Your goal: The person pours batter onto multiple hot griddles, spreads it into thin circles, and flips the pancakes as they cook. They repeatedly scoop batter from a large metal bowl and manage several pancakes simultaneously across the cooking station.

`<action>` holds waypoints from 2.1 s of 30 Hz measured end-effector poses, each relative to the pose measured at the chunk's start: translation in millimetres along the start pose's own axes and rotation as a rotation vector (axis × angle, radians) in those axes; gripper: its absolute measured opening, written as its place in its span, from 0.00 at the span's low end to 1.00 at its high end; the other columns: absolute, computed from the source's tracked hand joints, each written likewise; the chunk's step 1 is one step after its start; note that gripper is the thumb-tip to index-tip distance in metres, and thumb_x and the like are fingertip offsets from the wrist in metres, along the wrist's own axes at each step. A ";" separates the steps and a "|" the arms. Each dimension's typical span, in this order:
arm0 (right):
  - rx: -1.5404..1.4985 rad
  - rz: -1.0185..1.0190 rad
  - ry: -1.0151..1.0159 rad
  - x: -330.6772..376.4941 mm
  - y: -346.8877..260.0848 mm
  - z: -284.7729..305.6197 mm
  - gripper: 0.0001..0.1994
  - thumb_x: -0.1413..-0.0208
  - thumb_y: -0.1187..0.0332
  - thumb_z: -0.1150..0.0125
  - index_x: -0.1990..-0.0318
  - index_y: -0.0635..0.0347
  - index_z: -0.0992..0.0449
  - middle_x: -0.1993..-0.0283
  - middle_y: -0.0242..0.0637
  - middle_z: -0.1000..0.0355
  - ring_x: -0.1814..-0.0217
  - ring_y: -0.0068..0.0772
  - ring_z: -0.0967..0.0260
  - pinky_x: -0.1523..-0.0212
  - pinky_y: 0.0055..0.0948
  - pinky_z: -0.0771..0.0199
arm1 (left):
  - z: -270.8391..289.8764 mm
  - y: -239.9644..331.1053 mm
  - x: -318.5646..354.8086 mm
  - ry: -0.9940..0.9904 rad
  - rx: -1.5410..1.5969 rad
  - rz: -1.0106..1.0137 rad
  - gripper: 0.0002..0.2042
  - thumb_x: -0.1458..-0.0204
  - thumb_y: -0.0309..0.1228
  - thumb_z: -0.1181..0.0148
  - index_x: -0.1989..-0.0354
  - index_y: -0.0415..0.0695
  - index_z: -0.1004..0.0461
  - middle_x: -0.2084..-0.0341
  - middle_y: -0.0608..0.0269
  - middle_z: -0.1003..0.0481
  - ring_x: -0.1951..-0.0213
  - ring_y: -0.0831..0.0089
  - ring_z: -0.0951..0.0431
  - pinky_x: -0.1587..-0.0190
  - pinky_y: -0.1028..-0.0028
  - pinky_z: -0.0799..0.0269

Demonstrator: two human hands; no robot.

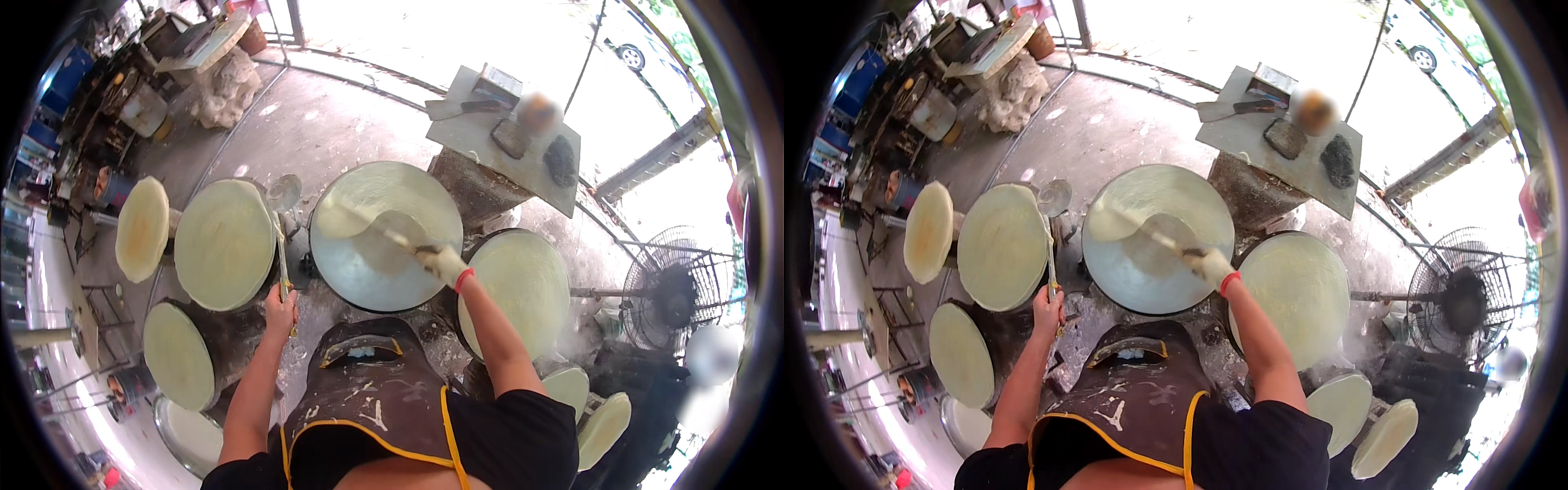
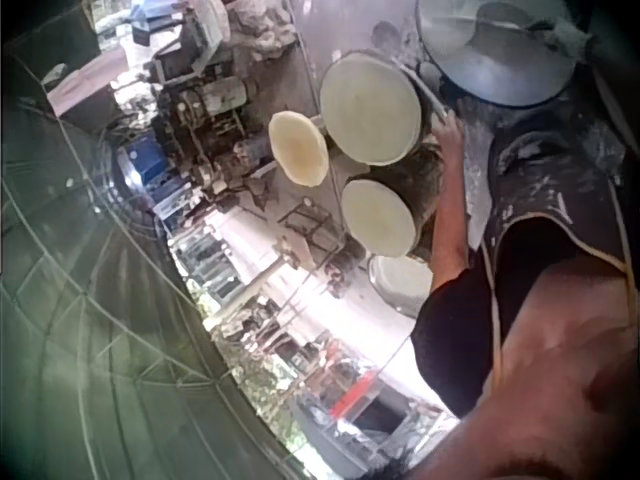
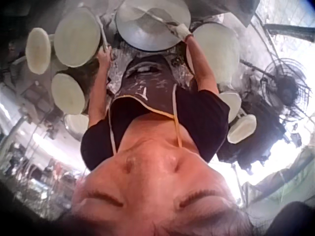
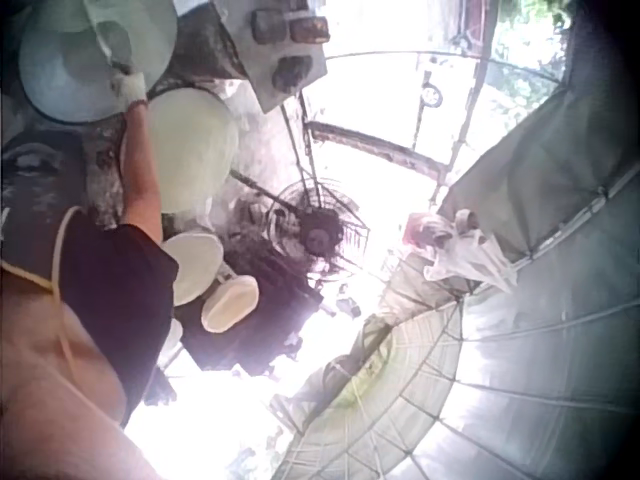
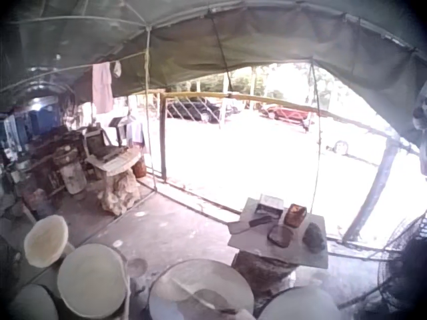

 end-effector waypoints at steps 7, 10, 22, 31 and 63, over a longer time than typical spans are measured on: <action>-0.066 -0.178 -0.366 2.8 -28.0 -21.4 0.16 0.48 0.62 0.43 0.56 0.62 0.26 0.79 0.29 0.35 0.86 0.18 0.46 0.86 0.22 0.45 | -1.0 -29.2 28.7 0.206 -0.612 -0.338 0.11 0.50 0.29 0.47 0.60 0.39 0.34 0.78 0.54 0.31 0.77 0.62 0.28 0.73 0.65 0.33; 0.157 -0.171 -0.261 19.9 -21.2 24.6 0.13 0.50 0.61 0.41 0.59 0.56 0.25 0.82 0.27 0.38 0.88 0.17 0.48 0.88 0.21 0.50 | -11.3 -44.9 50.9 0.192 -0.695 -0.312 0.15 0.52 0.27 0.47 0.55 0.38 0.35 0.72 0.45 0.29 0.66 0.47 0.28 0.65 0.57 0.34; -0.021 -0.055 -0.289 5.6 -8.4 14.0 0.11 0.49 0.66 0.44 0.59 0.58 0.25 0.77 0.30 0.33 0.88 0.19 0.46 0.89 0.20 0.51 | -16.6 -76.5 162.9 0.077 -1.125 -0.356 0.16 0.52 0.25 0.49 0.53 0.39 0.38 0.65 0.49 0.31 0.66 0.49 0.28 0.69 0.56 0.32; 0.075 -0.051 -0.456 48.4 -4.9 2.7 0.11 0.51 0.63 0.40 0.63 0.58 0.24 0.82 0.27 0.38 0.85 0.19 0.45 0.88 0.23 0.50 | -17.6 -88.6 175.7 0.110 -1.112 -0.451 0.17 0.53 0.25 0.49 0.52 0.39 0.37 0.66 0.49 0.30 0.67 0.50 0.28 0.69 0.57 0.31; -0.015 0.081 0.719 111.0 90.9 -354.2 0.19 0.44 0.57 0.53 0.51 0.61 0.30 0.65 0.51 0.27 0.64 0.45 0.29 0.61 0.38 0.32 | 259.7 -49.8 198.1 -0.310 0.455 -0.063 0.12 0.42 0.29 0.56 0.52 0.40 0.38 0.85 0.69 0.42 0.92 0.84 0.44 0.92 0.82 0.47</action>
Point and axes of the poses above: each hand's wrist, its own x-axis away from the middle knuckle, its own z-axis out of the back of the hand, y = z × x, the point moved 3 cm from there along -x, towards the middle knuckle
